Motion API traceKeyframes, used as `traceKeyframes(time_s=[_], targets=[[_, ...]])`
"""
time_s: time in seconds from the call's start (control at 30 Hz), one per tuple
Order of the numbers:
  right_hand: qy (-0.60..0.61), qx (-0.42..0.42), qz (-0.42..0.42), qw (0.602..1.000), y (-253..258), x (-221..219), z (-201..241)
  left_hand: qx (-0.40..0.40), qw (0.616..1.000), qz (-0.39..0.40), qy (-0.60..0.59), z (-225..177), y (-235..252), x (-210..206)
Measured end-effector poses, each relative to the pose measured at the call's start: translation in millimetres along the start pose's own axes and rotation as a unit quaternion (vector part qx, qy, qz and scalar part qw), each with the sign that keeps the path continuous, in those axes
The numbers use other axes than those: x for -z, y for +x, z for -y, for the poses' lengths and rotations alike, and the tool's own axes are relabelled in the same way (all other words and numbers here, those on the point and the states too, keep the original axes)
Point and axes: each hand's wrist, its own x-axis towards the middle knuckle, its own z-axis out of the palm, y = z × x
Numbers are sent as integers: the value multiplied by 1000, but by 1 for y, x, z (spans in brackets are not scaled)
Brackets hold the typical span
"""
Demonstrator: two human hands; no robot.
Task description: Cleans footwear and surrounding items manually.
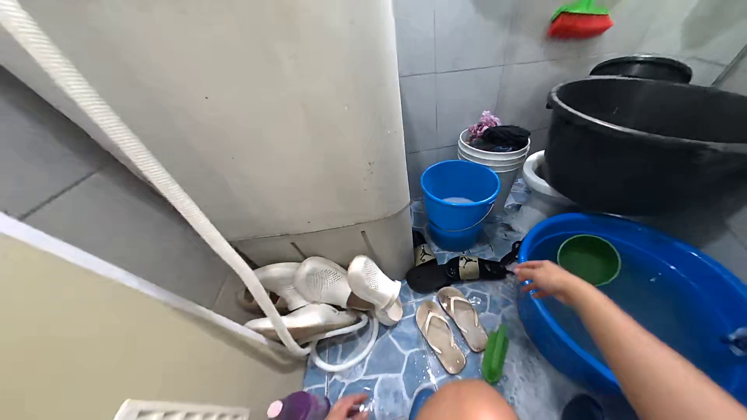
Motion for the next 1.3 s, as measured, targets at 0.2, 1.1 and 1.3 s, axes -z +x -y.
traceKeyframes(time_s=[0.2,1.1,1.3], targets=[[-80,-32,-78,993,-44,68,2,-46,999,2,1,-55,19,25],[231,-193,-272,914,170,75,-227,56,974,152,159,-72,303,-211],[328,-136,-270,895,184,85,-217,-90,912,291,274,-78,312,-215]])
